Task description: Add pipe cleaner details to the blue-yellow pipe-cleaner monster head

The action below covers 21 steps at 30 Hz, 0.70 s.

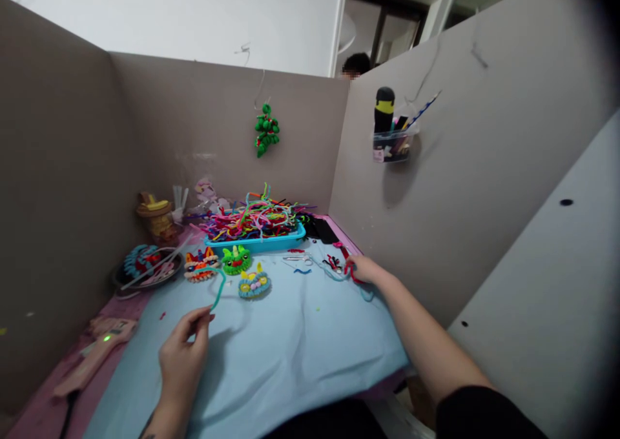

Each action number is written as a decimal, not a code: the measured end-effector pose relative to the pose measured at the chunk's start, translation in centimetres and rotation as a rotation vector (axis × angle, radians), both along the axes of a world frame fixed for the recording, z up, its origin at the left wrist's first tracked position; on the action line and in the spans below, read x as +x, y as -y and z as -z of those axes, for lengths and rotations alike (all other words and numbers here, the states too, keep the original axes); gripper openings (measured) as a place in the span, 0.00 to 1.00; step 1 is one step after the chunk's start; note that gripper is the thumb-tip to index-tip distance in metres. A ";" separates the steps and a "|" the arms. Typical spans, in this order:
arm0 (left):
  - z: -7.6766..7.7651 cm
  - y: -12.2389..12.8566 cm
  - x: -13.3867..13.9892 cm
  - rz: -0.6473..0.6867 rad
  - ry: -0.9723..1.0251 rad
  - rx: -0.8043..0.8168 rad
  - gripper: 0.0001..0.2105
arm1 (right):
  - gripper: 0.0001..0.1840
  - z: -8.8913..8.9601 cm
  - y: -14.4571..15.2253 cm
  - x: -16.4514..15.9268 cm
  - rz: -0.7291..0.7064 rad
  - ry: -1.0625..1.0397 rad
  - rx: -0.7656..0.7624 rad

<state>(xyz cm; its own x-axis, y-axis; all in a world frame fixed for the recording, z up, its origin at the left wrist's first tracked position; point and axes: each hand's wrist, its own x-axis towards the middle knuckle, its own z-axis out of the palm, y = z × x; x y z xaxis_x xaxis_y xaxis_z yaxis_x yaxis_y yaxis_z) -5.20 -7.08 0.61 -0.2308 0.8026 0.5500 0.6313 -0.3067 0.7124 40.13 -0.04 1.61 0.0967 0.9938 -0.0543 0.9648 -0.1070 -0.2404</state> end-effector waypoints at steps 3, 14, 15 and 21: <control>0.1 0.0 0.0 -0.009 0.003 0.015 0.14 | 0.12 0.7 -0.7 0.2 -0.011 -0.005 -0.006; 0.2 -0.2 0.1 0.024 0.019 0.009 0.13 | 0.05 -4.1 -0.6 1.9 -0.022 -0.673 0.208; 0.2 -0.2 0.1 0.027 0.024 0.015 0.13 | 0.05 -4.4 -0.9 1.7 0.018 -0.772 0.203; 0.2 0.1 0.0 0.024 0.063 0.018 0.13 | 0.07 -4.1 -2.5 0.0 0.133 -0.889 0.149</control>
<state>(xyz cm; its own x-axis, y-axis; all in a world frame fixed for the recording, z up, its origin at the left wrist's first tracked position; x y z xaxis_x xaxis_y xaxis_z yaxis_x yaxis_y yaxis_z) -5.23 -7.22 0.44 -0.2462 0.7982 0.5498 0.5778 -0.3346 0.7444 40.09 2.42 5.73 0.1948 0.9802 -0.0356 0.3989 -0.1123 -0.9101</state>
